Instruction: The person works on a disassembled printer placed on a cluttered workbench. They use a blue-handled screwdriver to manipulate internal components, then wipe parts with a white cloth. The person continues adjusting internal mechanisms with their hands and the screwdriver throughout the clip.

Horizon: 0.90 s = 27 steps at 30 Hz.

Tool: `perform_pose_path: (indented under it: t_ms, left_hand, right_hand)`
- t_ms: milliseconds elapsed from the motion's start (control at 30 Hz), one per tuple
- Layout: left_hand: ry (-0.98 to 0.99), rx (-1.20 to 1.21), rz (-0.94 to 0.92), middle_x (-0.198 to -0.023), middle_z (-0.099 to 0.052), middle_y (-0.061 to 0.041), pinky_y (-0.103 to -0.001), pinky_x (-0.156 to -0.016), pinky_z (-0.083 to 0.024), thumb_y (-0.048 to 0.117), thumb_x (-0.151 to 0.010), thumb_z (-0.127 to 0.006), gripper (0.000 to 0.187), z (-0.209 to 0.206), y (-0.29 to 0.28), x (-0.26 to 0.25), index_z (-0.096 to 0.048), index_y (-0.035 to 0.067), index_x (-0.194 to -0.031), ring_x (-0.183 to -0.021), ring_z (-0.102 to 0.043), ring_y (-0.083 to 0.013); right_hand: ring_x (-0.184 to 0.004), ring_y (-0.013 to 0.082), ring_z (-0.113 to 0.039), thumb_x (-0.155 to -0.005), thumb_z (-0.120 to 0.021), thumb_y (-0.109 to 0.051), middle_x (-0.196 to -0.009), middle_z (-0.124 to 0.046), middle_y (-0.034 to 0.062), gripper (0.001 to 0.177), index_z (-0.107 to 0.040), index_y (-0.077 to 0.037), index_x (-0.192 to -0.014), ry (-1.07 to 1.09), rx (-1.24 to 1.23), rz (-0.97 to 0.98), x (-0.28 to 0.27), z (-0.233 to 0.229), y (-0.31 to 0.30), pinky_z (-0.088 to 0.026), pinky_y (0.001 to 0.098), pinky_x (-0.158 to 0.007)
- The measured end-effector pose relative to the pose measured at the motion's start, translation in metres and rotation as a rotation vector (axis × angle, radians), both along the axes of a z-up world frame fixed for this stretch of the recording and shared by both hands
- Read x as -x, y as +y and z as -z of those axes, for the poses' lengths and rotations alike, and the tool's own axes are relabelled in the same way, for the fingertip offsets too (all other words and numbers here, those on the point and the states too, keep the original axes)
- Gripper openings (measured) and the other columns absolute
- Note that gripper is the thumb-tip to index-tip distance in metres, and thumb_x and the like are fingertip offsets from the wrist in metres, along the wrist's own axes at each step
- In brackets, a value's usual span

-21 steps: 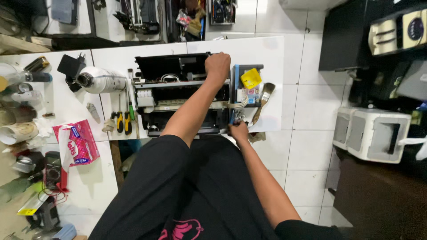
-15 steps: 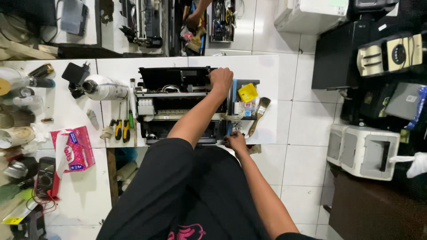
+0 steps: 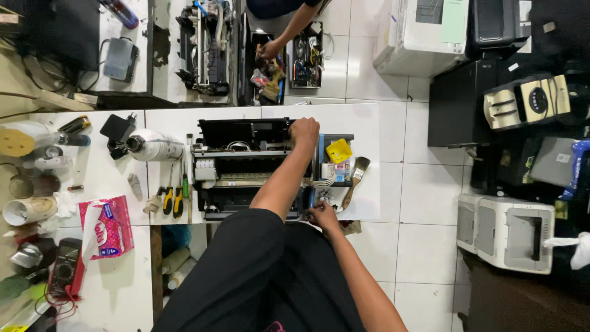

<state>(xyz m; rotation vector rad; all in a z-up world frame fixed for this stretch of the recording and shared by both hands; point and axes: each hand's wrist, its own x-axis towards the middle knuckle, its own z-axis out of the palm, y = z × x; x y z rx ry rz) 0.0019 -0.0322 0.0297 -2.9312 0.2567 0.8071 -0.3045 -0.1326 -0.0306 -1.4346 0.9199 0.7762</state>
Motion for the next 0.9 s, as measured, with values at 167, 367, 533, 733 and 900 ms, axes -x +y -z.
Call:
perform_pose_path:
  t_ms: [167,367,533,733,900]
  left_hand:
    - [-0.009,0.022,0.041,-0.083,-0.078,-0.011,-0.056,-0.038,-0.055,-0.001,-0.093,-0.070,0.013,0.009,0.003,-0.002,-0.081,0.006,-0.096,-0.075,-0.076,-0.0352]
    - [-0.024,0.016,0.127,-0.085,-0.079,-0.007,-0.055,-0.042,-0.056,-0.002,-0.093,-0.069,0.018,0.020,0.007,0.007,-0.081,0.011,-0.095,-0.080,-0.078,-0.0327]
    - [-0.044,0.008,0.099,-0.080,-0.077,-0.009,-0.054,-0.038,-0.055,-0.001,-0.093,-0.070,0.014,0.024,0.004,0.005,-0.080,0.009,-0.094,-0.073,-0.076,-0.0339]
    - [-0.044,0.091,-0.047,-0.081,-0.078,-0.007,-0.052,-0.047,-0.058,0.000,-0.094,-0.069,0.016,-0.008,0.014,0.019,-0.080,0.011,-0.091,-0.078,-0.078,-0.0308]
    - [-0.064,0.236,-0.249,-0.080,-0.078,-0.012,-0.052,-0.051,-0.061,0.000,-0.097,-0.066,0.016,-0.027,0.026,0.017,-0.079,0.006,-0.090,-0.079,-0.079,-0.0348]
  right_hand:
    - [-0.091,0.0328,-0.077,-0.089,-0.083,-0.012,-0.105,-0.067,0.0192,0.045,-0.066,0.004,-0.126,-0.007,-0.019,-0.014,-0.005,-0.034,0.004,-0.072,0.0404,-0.079]
    - [-0.086,0.0314,-0.075,-0.086,-0.082,-0.010,-0.100,-0.068,0.0191,0.045,-0.065,0.003,-0.126,0.002,-0.037,0.037,-0.007,-0.051,0.007,-0.071,0.0398,-0.079]
    - [-0.085,0.0326,-0.076,-0.084,-0.084,-0.009,-0.098,-0.069,0.0199,0.046,-0.065,0.002,-0.124,-0.030,-0.026,-0.002,-0.006,-0.036,0.002,-0.071,0.0417,-0.078]
    - [-0.081,0.0303,-0.076,-0.082,-0.086,-0.010,-0.095,-0.069,0.0173,0.045,-0.066,-0.001,-0.121,-0.026,-0.011,-0.015,0.001,-0.018,0.004,-0.071,0.0403,-0.076]
    - [-0.086,0.0334,-0.076,-0.088,-0.082,-0.010,-0.098,-0.068,0.0225,0.039,-0.066,0.005,-0.121,-0.063,0.009,-0.021,-0.005,-0.030,0.012,-0.071,0.0423,-0.076]
